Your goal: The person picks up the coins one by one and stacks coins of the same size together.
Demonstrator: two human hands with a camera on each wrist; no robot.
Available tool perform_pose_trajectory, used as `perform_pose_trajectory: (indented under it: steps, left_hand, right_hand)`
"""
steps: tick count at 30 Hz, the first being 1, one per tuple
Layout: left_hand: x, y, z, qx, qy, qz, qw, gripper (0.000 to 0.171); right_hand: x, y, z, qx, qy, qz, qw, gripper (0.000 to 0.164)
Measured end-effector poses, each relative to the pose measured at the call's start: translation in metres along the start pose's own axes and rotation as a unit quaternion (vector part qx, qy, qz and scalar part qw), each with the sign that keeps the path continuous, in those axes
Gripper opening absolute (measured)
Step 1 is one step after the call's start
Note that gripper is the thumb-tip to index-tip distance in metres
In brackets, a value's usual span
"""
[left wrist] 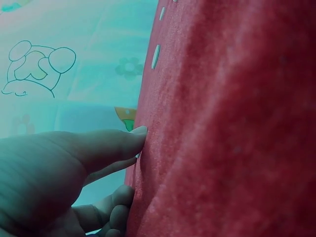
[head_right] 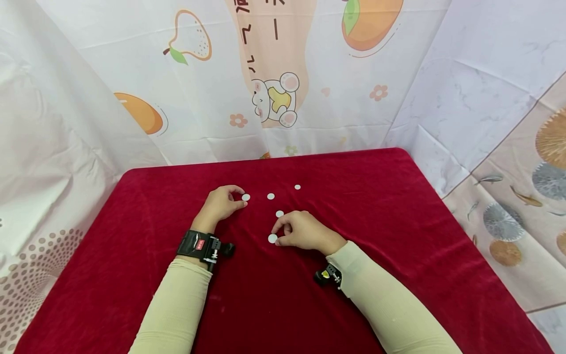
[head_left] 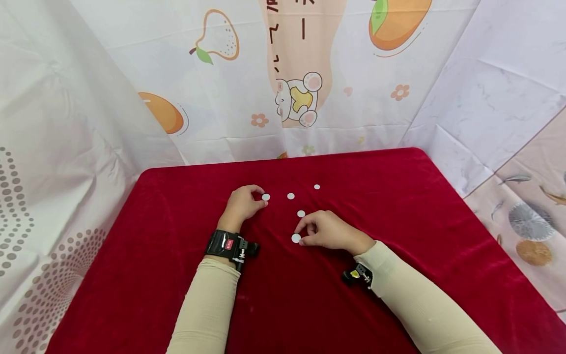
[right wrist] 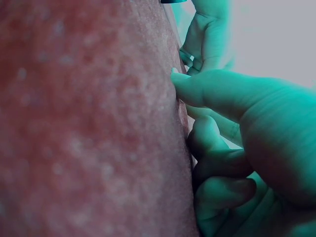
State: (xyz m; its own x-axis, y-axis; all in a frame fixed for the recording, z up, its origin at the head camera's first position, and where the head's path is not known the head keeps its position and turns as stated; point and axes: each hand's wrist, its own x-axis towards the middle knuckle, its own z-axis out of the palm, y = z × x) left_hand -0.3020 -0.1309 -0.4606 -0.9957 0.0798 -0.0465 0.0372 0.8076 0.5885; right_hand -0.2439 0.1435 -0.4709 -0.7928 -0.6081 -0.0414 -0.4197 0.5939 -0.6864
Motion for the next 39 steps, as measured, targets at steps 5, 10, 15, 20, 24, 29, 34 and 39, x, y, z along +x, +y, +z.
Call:
perform_pose_trajectory:
  steps: [5, 10, 15, 20, 24, 29, 34, 39]
  left_hand:
    - [0.0006, 0.0005, 0.0004, 0.003, -0.010, 0.001, 0.9999, 0.040]
    - [0.0016, -0.0007, 0.0009, -0.003, -0.009, -0.002, 0.9999, 0.037]
    - [0.0009, -0.0004, 0.0009, -0.008, -0.008, -0.009, 0.9999, 0.033]
    - [0.0007, -0.0006, 0.0017, -0.017, -0.008, -0.017, 0.9997, 0.031]
    - [0.0011, -0.0012, 0.0024, -0.019, -0.004, -0.018, 0.9997, 0.030]
    - [0.0018, -0.0009, 0.0028, -0.017, 0.003, -0.016, 0.9997, 0.028]
    - [0.0009, 0.0006, 0.0027, -0.014, 0.005, -0.011, 0.9998, 0.029]
    - [0.0009, 0.0009, 0.0038, -0.007, 0.010, -0.006, 0.9999, 0.029]
  right_hand:
    - [-0.0004, 0.0001, -0.0001, 0.001, 0.000, -0.002, 1.000, 0.015]
    - [-0.0001, 0.0006, 0.0001, -0.001, -0.001, -0.002, 1.000, 0.016]
    - [0.0002, 0.0007, 0.0004, -0.001, -0.002, -0.002, 1.000, 0.016]
    - [0.0004, 0.0008, 0.0007, -0.003, -0.001, 0.000, 1.000, 0.016]
    - [0.0002, 0.0001, 0.0003, -0.005, -0.002, -0.001, 1.000, 0.016]
    - [0.0000, -0.0010, -0.0003, -0.005, -0.002, 0.000, 1.000, 0.015]
    - [0.0000, -0.0017, -0.0008, -0.008, -0.002, 0.002, 1.000, 0.015]
    - [0.0003, -0.0014, -0.0006, -0.005, -0.004, 0.005, 1.000, 0.015]
